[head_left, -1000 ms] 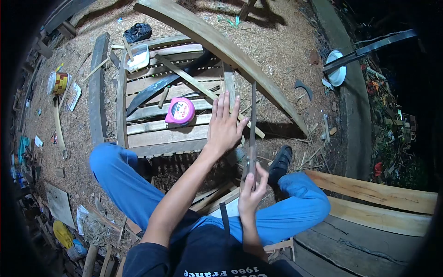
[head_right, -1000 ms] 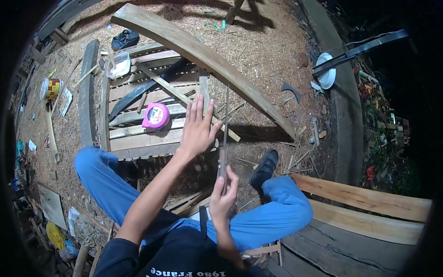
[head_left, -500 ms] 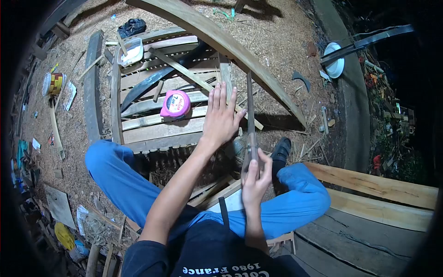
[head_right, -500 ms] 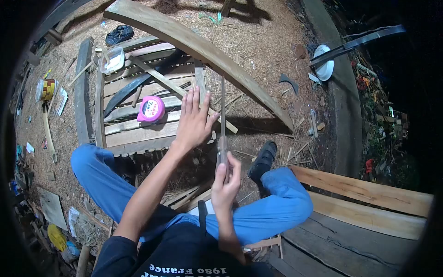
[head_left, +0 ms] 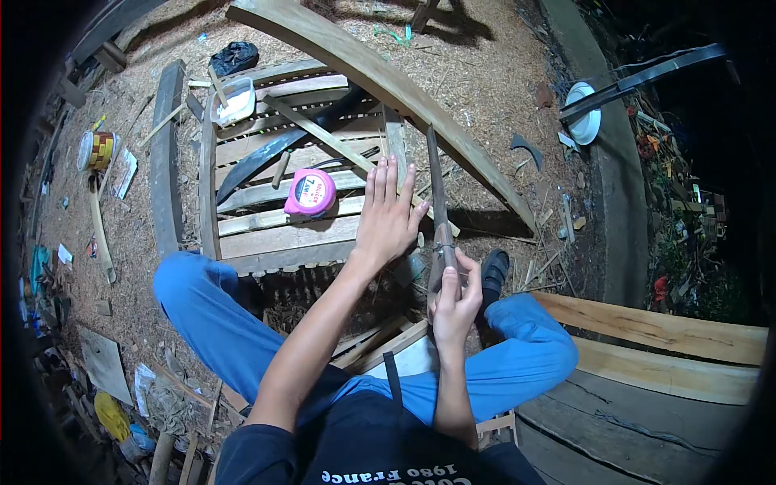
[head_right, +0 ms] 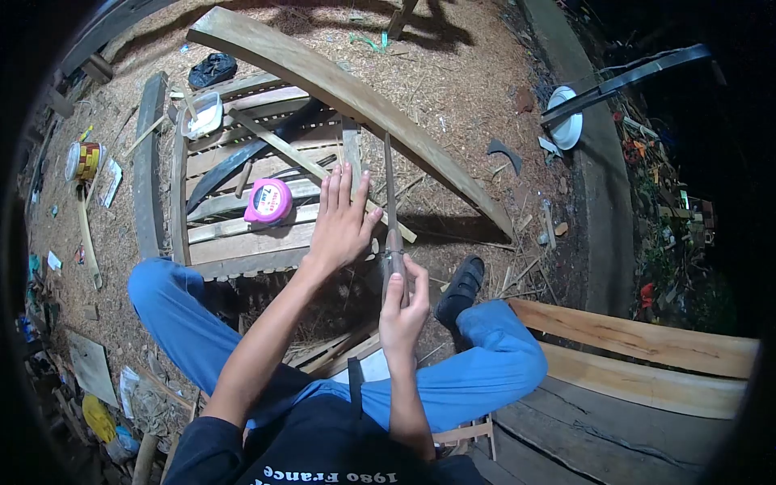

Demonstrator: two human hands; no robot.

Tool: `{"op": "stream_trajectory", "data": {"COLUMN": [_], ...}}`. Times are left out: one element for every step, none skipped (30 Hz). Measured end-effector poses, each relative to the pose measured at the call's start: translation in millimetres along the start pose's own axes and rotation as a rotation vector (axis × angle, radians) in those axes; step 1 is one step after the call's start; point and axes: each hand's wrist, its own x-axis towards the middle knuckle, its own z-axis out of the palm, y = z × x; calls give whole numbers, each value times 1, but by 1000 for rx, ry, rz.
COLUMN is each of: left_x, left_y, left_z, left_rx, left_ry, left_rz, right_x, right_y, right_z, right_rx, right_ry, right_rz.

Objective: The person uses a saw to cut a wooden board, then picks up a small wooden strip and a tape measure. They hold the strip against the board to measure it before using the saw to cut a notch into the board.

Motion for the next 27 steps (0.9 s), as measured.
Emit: {"op": "stream_trajectory", "data": {"left_x": [0,0,1,-1,-1,-1,-2,-3,-4,-2,-1,-1,-1,-1,-1,-2,-3,-2,-2,-2,-1,0,-1,-1,0,-1,-2], "left_y": [0,0,0,0,0,0,1,4,6,4,4,3,1,0,-1,1,0,-2,-1,-2,-1,0,0,1,1,0,-1], "left_z": [0,1,0,-1,-1,1,2,2,5,4,3,3,3,4,5,5,5,4,2,1,0,0,1,0,0,-1,-1], "left_rx": [-3,-4,-4,-4,-6,4,12,7,5,8,13,12,5,-5,-14,-16,-4,14,9,20,24,24,2,0,-5,-8,-4], "left_ry": [-9,-8,-8,-9,-17,-16,-14,-22,-12,6,4,8,5,-1,5,5,2,2,-14,-3,-13,-22,-20,-16,-10,-9,-13], "left_rz": [-5,-6,-4,-3,-6,-14,-20,-17,-26,-38,-34,-39,-37,-28,-10,-3,-1,0,-7,-3,-3,-5,-6,-10,-6,-2,-5], "right_x": [2,3,2,1,0,0,-1,-9,-24,-38,-51,-56,-61,-65,-61,-54,-47,-39,-32,-29,-26,-23,-20,-18,-18,-18,-15], "right_y": [3,4,6,7,9,10,10,8,3,1,12,9,7,6,10,12,12,11,10,10,11,13,22,20,18,17,16], "right_z": [3,4,4,4,4,4,3,-2,-9,-15,-27,-36,-46,-51,-44,-38,-31,-25,-21,-17,-14,-14,-13,-12,-11,-8,-2], "right_rx": [9,7,-1,-10,-13,-21,-29,-32,-33,-29,-99,-102,23,150,172,173,186,203,221,232,247,256,183,179,202,227,216], "right_ry": [16,15,16,17,18,16,16,23,17,3,22,17,14,20,54,61,73,79,66,60,46,32,50,46,29,12,40], "right_rz": [-17,-18,-25,-29,-21,-34,-48,-41,-12,9,-88,-90,3,98,30,28,3,-24,-10,-19,4,26,-2,-5,13,36,11]}}
